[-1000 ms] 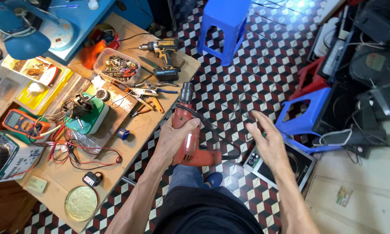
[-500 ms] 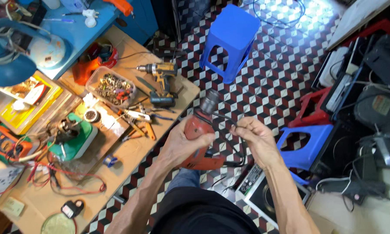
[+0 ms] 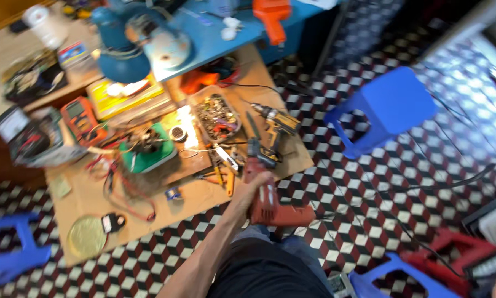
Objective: The person tests a power strip with a multimeter, then retrieves a power drill from a cabinet and uses it to rotate the shaft of a small motor placed on a green container. The person also plugs the drill into a wall socket and handles various tools and components on the workbench.
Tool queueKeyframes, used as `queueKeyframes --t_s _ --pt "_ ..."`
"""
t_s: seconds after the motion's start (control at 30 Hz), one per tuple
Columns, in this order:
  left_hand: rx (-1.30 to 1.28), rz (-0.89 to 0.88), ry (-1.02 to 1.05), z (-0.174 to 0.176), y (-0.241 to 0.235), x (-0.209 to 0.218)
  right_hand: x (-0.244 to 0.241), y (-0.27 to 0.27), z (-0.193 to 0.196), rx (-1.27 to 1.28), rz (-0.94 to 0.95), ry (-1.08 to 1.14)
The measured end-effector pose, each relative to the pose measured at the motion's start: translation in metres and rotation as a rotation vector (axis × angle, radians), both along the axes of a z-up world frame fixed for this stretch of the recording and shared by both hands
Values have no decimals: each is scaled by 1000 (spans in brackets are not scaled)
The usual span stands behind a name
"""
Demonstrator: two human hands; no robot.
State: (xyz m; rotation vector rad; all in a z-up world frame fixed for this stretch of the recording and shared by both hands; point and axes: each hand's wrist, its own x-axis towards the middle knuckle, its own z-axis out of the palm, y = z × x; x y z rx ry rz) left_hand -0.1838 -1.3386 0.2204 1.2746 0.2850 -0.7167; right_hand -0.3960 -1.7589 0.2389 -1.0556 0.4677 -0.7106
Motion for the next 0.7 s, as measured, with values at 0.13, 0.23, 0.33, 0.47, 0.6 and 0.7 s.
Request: queueKeyframes --t_s 0.13,0.23,0.33,0.47,0.6,0.7 --pt "-128 410 264 -42 50 -3 15 -26 -31 -1 170 246" --pt "-121 559 226 -64 89 -14 27 -48 -18 -82 308 316" --pt "-122 723 44 -85 110 -19 66 -53 19 -187 452 280" --pt "-258 945 70 -121 120 -16 141 -16 79 -211 561 174" --pt "-425 1046 46 -165 113 11 207 38 136 -390 638 163" --pt "-555 1079 112 -192 100 49 244 79 162 -449 676 287"
